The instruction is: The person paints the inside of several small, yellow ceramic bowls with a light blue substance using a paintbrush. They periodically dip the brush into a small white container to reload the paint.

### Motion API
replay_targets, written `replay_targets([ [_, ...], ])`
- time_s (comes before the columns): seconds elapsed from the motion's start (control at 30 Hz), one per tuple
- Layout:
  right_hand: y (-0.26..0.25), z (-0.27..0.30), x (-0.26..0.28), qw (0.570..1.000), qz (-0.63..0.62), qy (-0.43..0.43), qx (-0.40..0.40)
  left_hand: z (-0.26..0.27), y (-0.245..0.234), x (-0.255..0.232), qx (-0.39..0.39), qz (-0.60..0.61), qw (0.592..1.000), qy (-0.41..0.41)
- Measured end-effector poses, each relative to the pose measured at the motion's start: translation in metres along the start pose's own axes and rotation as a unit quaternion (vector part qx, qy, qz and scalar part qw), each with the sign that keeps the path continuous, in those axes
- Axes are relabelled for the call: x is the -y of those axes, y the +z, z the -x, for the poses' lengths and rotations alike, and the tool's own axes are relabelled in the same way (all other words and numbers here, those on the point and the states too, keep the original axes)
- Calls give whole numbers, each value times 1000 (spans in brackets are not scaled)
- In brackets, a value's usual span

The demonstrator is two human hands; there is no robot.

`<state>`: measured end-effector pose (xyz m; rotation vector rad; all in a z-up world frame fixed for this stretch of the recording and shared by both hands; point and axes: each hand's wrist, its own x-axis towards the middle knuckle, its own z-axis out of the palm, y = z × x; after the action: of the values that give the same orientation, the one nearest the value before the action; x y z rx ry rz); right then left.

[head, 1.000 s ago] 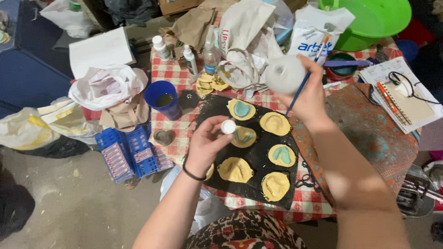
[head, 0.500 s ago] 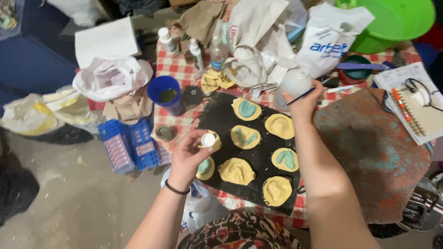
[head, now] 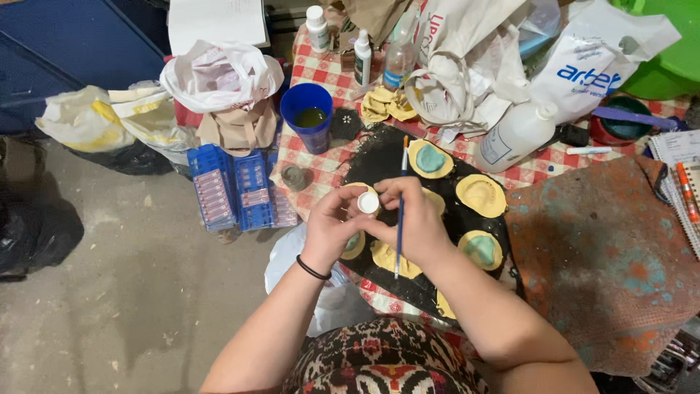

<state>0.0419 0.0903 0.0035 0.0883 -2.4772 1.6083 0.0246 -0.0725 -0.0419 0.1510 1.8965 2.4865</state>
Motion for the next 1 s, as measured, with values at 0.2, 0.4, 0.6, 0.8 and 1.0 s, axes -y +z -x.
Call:
replay_targets([
  [0.2,19,10,0,992,127,-10,-13,15,-3,-7,-55,-144,984,89],
  [0.4,4,-2,-3,986,164,-18,34,21,-22,-7,-50,-250,960,118],
  [0.6,-13,-11,-34,978,190,37,79,40,16,-142,119,-401,880,227],
  [0.8,-1,-8,-89,958,250,26,136,1,-3,-77,78,-509,816,262],
  [1.0,14,-5,-163,898,405,-67,157,-10,-36,7,59,-590,786,175],
])
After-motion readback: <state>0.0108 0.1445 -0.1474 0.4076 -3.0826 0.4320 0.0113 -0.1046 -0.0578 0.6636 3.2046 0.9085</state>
